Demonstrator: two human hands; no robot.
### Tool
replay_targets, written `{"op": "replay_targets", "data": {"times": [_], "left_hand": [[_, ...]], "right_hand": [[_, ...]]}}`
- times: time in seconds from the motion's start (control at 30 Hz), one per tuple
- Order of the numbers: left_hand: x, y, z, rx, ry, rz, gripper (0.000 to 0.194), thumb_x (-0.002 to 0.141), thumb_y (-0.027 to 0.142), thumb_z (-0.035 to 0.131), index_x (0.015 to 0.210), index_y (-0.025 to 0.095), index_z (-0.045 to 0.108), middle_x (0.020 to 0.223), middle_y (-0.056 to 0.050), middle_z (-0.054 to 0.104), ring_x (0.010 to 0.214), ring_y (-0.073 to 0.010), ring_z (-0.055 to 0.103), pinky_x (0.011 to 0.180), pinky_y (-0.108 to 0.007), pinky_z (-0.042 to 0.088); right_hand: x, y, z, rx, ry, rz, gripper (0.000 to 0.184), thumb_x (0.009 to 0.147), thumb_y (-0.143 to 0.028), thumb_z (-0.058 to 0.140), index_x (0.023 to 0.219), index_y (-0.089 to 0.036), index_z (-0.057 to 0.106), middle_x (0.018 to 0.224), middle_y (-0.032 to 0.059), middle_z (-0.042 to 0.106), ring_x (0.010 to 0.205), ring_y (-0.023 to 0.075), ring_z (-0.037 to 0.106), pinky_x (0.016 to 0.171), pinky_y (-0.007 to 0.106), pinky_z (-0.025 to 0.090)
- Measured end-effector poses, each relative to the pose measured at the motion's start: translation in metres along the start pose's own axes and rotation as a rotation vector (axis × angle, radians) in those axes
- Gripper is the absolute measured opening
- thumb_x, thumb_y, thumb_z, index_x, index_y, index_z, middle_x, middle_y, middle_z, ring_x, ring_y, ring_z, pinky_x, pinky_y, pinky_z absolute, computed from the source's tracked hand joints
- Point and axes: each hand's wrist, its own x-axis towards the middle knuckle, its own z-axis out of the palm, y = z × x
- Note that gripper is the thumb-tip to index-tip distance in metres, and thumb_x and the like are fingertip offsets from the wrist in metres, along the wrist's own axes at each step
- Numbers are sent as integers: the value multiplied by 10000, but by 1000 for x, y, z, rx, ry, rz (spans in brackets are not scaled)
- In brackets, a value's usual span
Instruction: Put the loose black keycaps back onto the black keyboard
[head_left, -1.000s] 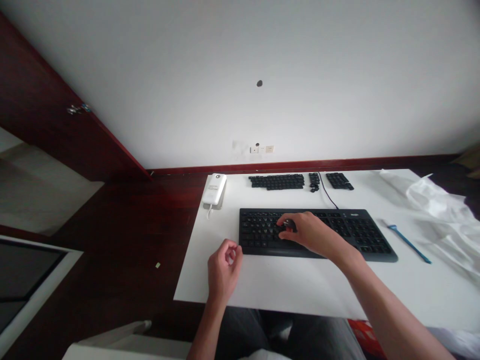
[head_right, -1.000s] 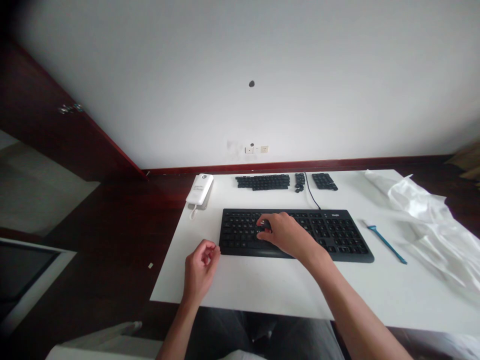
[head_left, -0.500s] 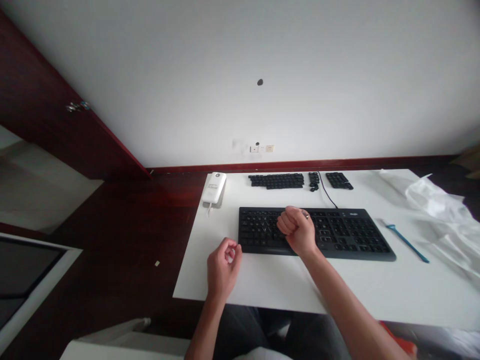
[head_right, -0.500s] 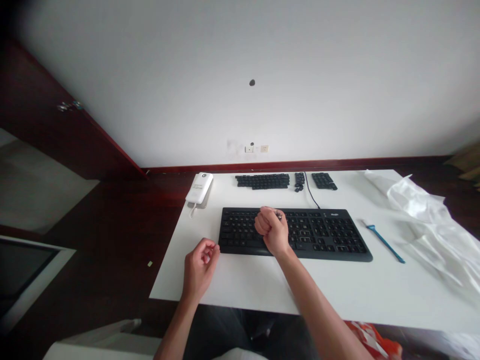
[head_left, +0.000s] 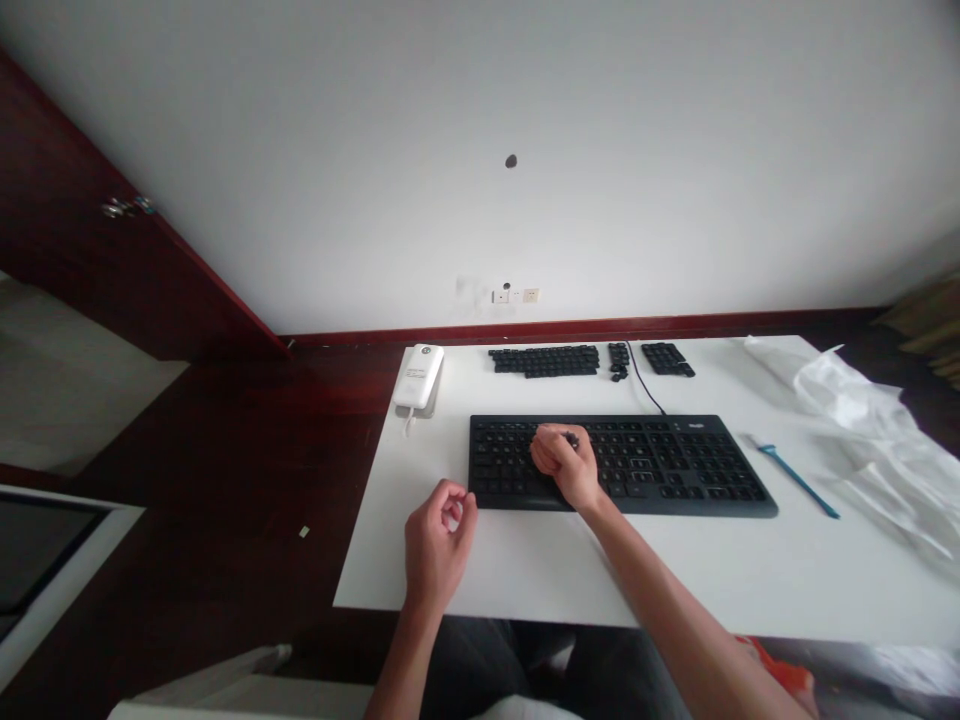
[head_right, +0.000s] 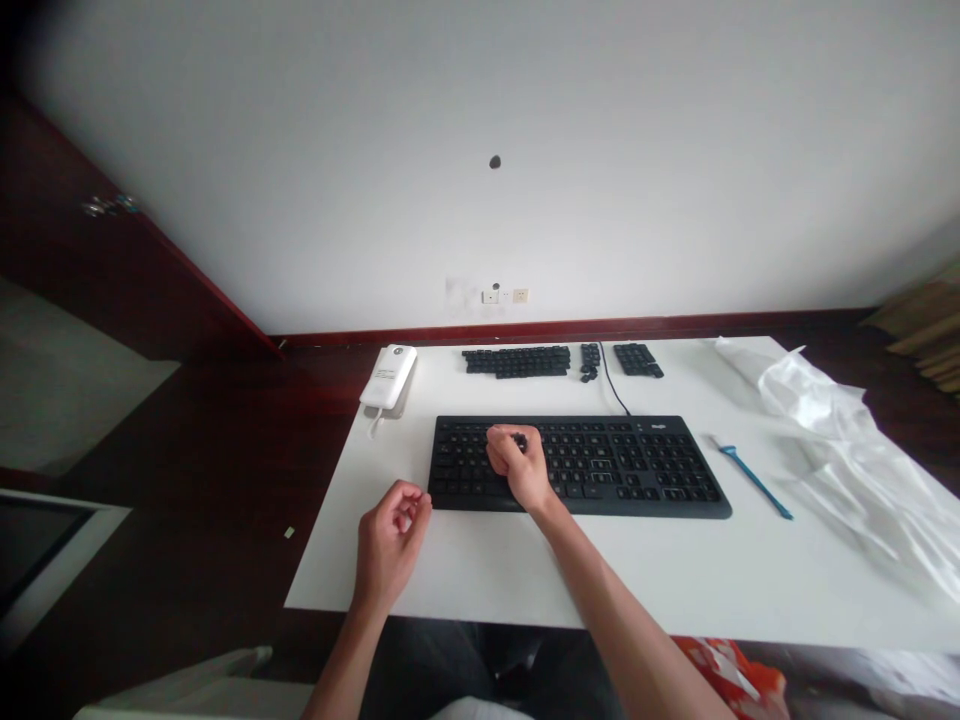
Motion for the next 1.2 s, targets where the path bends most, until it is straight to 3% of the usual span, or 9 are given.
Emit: {"op": "replay_targets", "data": {"times": [0.27, 0.4, 0.47, 0.57, 0.63, 0.7, 0.83, 1.2], "left_hand": [[2, -1, 1, 38, -3, 12, 234, 982, 414, 593, 872, 212, 635, 653, 29, 582, 604, -123, 547, 614, -209, 412], [2, 0, 1, 37, 3, 4, 214, 974, 394, 599, 867, 213, 635, 653, 26, 599, 598, -123, 552, 605, -206, 409], [2, 1, 0, 38, 3, 5, 196, 967, 378, 602, 867, 214, 639, 653, 27, 604, 597, -121, 554, 606, -204, 409], [2, 1, 0, 37, 1, 9, 186, 962, 368, 602, 864, 215, 639, 652, 30, 603, 598, -119, 552, 607, -201, 407], [2, 1, 0, 36, -2, 7, 188, 963, 369, 599, 863, 215, 639, 651, 30, 599, 599, -118, 549, 608, -200, 406], [2, 1, 0, 34, -2, 3, 192, 965, 375, 599, 867, 215, 640, 649, 32, 590, 599, -118, 545, 610, -201, 407], [1, 1, 0, 14, -2, 4, 200, 972, 385, 597, 874, 215, 633, 663, 33, 591, 609, -117, 546, 624, -203, 416], [1, 2, -1, 11, -10, 2, 207, 980, 383, 586, 880, 209, 636, 671, 29, 597, 624, -119, 557, 638, -211, 417]], "right_hand": [[-6, 8, -1, -176, 5, -13, 602, 941, -570, 645, 551, -228, 341, 518, -60, 279, 486, 87, 238, 463, 263, 182], [-9, -16, -4, -435, -59, -70, 591, 988, -541, 600, 559, -213, 360, 548, -36, 346, 538, 105, 296, 512, 272, 262], [-10, -36, -9, -569, -104, -100, 539, 994, -508, 612, 581, -204, 449, 581, -13, 451, 573, 126, 399, 562, 277, 348], [-11, -61, -21, -785, -258, -82, 251, 970, -419, 674, 849, -205, 728, 894, 57, 708, 818, 193, 645, 767, 299, 506], [-12, -67, -29, -928, -363, -57, 167, 960, -340, 682, 1059, -249, 781, 1145, 70, 730, 1021, 219, 693, 916, 318, 526], [-14, -65, -37, -1038, -435, -24, 204, 960, -274, 658, 1119, -277, 786, 1251, 59, 714, 1107, 220, 697, 986, 329, 523], [-19, -51, -47, -1142, -485, 25, 258, 960, -199, 613, 1139, -269, 785, 1276, 48, 728, 1145, 227, 707, 1055, 354, 518], [-24, -43, -52, -1254, -431, 4, 237, 970, -241, 648, 1156, -262, 793, 1212, 30, 771, 1079, 233, 745, 992, 354, 577]]}}
